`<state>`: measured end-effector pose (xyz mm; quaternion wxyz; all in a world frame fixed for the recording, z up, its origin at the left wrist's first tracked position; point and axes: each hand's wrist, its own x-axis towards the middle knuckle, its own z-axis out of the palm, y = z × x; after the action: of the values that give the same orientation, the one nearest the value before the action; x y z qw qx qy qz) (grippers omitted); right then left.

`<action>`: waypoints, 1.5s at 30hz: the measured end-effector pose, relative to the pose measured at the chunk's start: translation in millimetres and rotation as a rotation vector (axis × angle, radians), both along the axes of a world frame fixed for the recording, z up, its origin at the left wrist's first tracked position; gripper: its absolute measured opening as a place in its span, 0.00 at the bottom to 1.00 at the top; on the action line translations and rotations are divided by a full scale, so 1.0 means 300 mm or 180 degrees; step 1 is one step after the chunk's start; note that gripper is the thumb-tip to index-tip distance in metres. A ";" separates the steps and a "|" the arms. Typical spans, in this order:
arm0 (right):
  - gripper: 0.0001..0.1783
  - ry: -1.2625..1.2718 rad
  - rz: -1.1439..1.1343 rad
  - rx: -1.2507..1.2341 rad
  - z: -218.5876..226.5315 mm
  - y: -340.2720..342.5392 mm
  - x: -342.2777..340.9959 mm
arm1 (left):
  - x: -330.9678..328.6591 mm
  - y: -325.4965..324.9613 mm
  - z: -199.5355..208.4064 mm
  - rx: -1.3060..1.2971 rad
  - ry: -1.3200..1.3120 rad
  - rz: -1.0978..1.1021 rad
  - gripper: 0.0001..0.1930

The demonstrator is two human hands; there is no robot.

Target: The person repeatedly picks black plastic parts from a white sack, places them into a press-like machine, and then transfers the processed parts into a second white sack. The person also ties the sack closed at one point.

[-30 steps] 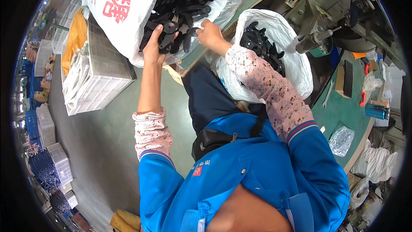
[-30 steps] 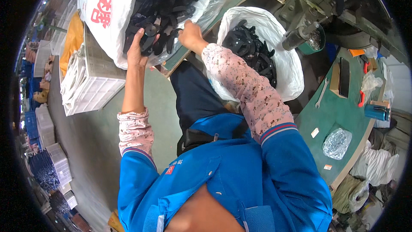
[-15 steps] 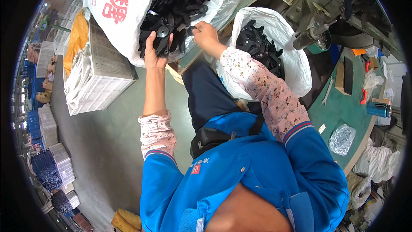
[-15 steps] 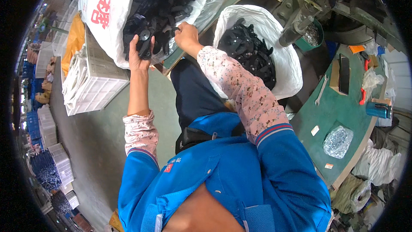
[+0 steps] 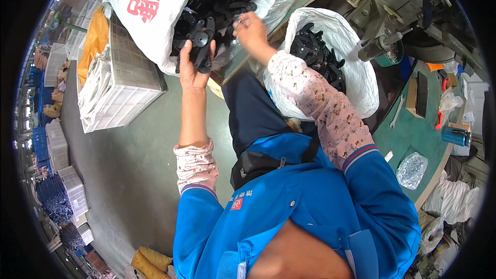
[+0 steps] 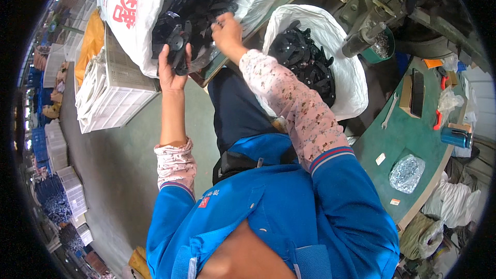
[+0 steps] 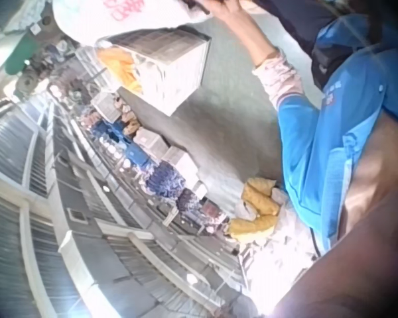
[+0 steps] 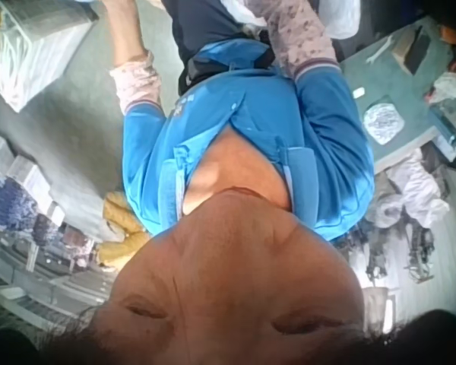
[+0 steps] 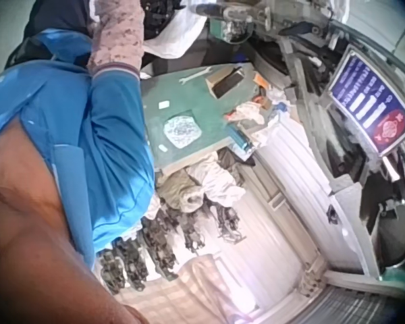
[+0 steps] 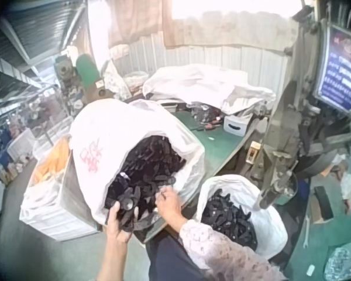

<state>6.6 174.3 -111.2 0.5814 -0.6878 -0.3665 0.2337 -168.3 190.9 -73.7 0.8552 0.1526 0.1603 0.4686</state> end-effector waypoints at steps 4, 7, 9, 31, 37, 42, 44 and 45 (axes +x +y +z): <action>0.13 0.1224 -0.0024 0.0536 0.160 -0.066 0.128 | 0.085 -0.101 0.032 0.0056 0.0120 -0.0323 0.22; 0.16 0.1176 0.0589 0.0542 0.218 -0.266 0.230 | 0.160 -0.166 0.048 0.0035 0.0130 -0.0605 0.21; 0.18 0.1226 0.0865 0.0426 0.228 -0.447 0.288 | 0.213 -0.208 0.060 0.0054 0.0101 -0.0800 0.20; 0.12 0.0373 -0.0307 -0.0342 0.808 -0.835 0.665 | 0.592 -0.518 0.174 0.0005 0.0004 -0.1911 0.20; 0.19 0.0552 -0.0222 -0.0094 0.676 -0.888 0.634 | 0.592 -0.526 0.159 0.0026 -0.0047 -0.1918 0.19; 0.25 0.0519 -0.0115 0.0128 0.603 -0.965 0.614 | 0.588 -0.533 0.157 -0.0034 0.0054 -0.1799 0.20; 0.22 0.0623 -0.0090 0.0143 0.601 -0.964 0.610 | 0.584 -0.525 0.141 -0.0116 0.0048 -0.1805 0.21; 0.21 0.0672 -0.0094 0.0151 0.603 -0.959 0.609 | 0.579 -0.528 0.145 -0.0071 0.0050 -0.1778 0.21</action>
<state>189.3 -113.5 69.6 0.6363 -0.6507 -0.2985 0.2876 5.5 32.6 -30.1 0.9516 0.1851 0.1239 0.2118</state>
